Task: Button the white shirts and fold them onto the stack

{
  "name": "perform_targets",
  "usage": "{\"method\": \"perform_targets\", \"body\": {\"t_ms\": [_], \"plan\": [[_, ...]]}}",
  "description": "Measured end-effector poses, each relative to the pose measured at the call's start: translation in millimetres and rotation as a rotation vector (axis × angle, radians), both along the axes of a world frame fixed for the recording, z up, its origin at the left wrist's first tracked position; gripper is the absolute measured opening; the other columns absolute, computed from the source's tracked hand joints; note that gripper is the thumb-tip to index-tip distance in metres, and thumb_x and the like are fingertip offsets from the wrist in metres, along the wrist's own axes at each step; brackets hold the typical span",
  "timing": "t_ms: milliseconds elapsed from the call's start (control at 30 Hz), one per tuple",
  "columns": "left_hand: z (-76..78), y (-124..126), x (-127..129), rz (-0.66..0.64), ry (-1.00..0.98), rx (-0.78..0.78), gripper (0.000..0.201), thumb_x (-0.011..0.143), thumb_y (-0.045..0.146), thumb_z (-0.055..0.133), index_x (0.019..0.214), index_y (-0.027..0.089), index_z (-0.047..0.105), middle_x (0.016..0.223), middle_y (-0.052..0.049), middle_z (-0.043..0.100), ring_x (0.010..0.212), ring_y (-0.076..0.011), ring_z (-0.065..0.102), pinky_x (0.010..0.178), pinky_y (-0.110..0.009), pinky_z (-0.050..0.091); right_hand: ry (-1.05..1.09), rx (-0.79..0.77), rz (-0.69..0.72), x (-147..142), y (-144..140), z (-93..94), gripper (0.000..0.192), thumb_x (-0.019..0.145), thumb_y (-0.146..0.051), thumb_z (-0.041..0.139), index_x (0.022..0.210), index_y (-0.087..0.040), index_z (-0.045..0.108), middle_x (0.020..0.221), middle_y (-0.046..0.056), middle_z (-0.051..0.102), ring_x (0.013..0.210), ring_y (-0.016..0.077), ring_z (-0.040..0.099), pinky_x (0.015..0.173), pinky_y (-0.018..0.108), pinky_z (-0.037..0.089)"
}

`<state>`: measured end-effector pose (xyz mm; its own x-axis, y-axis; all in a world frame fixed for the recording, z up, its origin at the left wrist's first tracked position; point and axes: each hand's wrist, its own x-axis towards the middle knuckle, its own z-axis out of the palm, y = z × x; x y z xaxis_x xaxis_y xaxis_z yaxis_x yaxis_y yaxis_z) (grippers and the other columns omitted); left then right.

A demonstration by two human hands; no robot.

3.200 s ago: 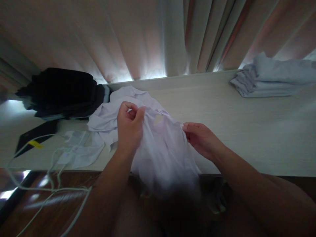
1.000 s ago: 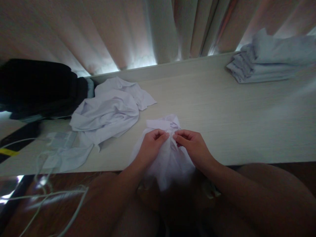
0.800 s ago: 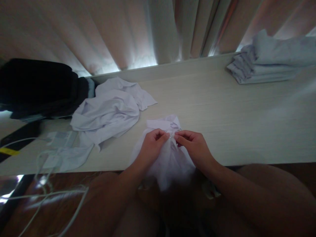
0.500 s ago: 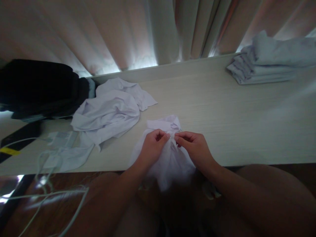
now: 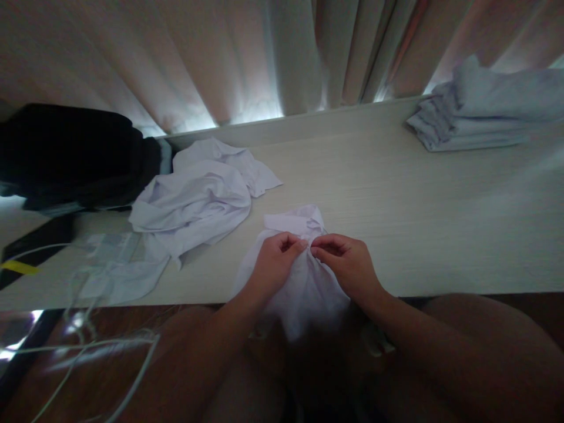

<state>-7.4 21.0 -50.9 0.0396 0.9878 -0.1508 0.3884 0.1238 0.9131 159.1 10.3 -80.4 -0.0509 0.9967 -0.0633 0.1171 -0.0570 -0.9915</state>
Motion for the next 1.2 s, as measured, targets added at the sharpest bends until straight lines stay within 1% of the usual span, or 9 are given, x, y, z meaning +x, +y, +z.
{"method": "perform_targets", "body": {"t_ms": [167,267,433,633,733,800,900,1000,1200], "plan": [[-3.2,2,-4,-0.061,0.011,0.021,0.021,0.081,0.034,0.065,0.072,0.016,0.070,0.071,-0.001,0.067,0.071,-0.0164,0.059,0.067,-0.027,0.045,-0.077,0.065,-0.003,0,-1,2.1,0.009,0.078,-0.028,0.074,0.085,-0.021,0.074,0.082,0.002,0.073,0.076,0.0187,0.069,0.074,0.032,0.053],[-6.2,2,-5,-0.112,-0.023,0.002,0.022,0.083,0.034,0.064,0.074,0.016,0.072,0.073,-0.001,0.068,0.073,-0.0165,0.060,0.068,-0.026,0.045,-0.111,0.141,-0.001,0,-1,5.4,0.007,0.078,-0.025,0.075,0.082,-0.021,0.072,0.084,0.003,0.070,0.078,0.0178,0.066,0.073,0.030,0.052],[-7.2,1,-5,-0.123,-0.083,-0.048,0.023,0.083,0.035,0.063,0.075,0.016,0.073,0.075,-0.002,0.070,0.074,-0.0168,0.060,0.069,-0.026,0.045,-0.124,0.215,0.005,0,-2,7.8,0.007,0.079,-0.023,0.074,0.084,-0.021,0.070,0.086,0.003,0.067,0.075,0.0162,0.063,0.069,0.028,0.051],[-5.0,-2,-1,-0.129,0.016,-0.012,0.027,0.087,0.032,0.057,0.072,0.017,0.075,0.076,-0.003,0.073,0.076,-0.0188,0.062,0.071,-0.027,0.046,-0.261,0.284,0.032,1,-2,10.2,0.005,0.082,-0.023,0.072,0.087,-0.022,0.072,0.085,0.002,0.067,0.071,0.0149,0.061,0.066,0.027,0.049],[-4.8,-3,0,-0.138,0.043,-0.002,0.034,0.090,0.035,0.052,0.071,0.017,0.074,0.076,-0.003,0.073,0.076,-0.0192,0.062,0.070,-0.028,0.046,-0.302,0.306,0.043,3,0,9.7,0.005,0.082,-0.024,0.072,0.087,-0.022,0.073,0.084,0.002,0.068,0.071,0.0148,0.061,0.066,0.027,0.048],[-4.4,-4,-1,-0.161,0.014,-0.024,0.033,0.090,0.036,0.052,0.076,0.017,0.076,0.080,-0.003,0.075,0.079,-0.0198,0.064,0.073,-0.028,0.047,-0.314,0.318,0.055,4,1,8.4,0.005,0.083,-0.024,0.073,0.087,-0.022,0.072,0.085,0.002,0.068,0.071,0.0147,0.061,0.066,0.027,0.048],[-3.1,-3,-3,-0.238,-0.034,-0.050,0.029,0.089,0.035,0.055,0.087,0.019,0.079,0.087,-0.003,0.077,0.086,-0.0212,0.067,0.078,-0.029,0.048,-0.334,0.335,0.089,4,1,6.8,0.004,0.084,-0.023,0.072,0.088,-0.022,0.072,0.086,0.003,0.068,0.072,0.0145,0.061,0.067,0.027,0.048],[-2.0,-3,-5,-0.291,-0.029,-0.065,0.028,0.088,0.035,0.056,0.090,0.020,0.080,0.089,-0.003,0.078,0.088,-0.0227,0.067,0.079,-0.030,0.048,-0.357,0.328,0.115,5,2,6.8,0.005,0.084,-0.022,0.072,0.089,-0.022,0.072,0.087,0.003,0.068,0.075,0.0152,0.062,0.069,0.028,0.049],[-4.9,-2,-5,-0.281,-0.007,-0.053,0.029,0.088,0.033,0.053,0.086,0.019,0.079,0.084,-0.002,0.077,0.085,-0.0217,0.067,0.078,-0.029,0.048,-0.366,0.319,0.134,5,2,8.4,0.008,0.085,-0.029,0.072,0.089,-0.022,0.072,0.086,0.003,0.068,0.072,0.0151,0.061,0.068,0.028,0.049]]}}
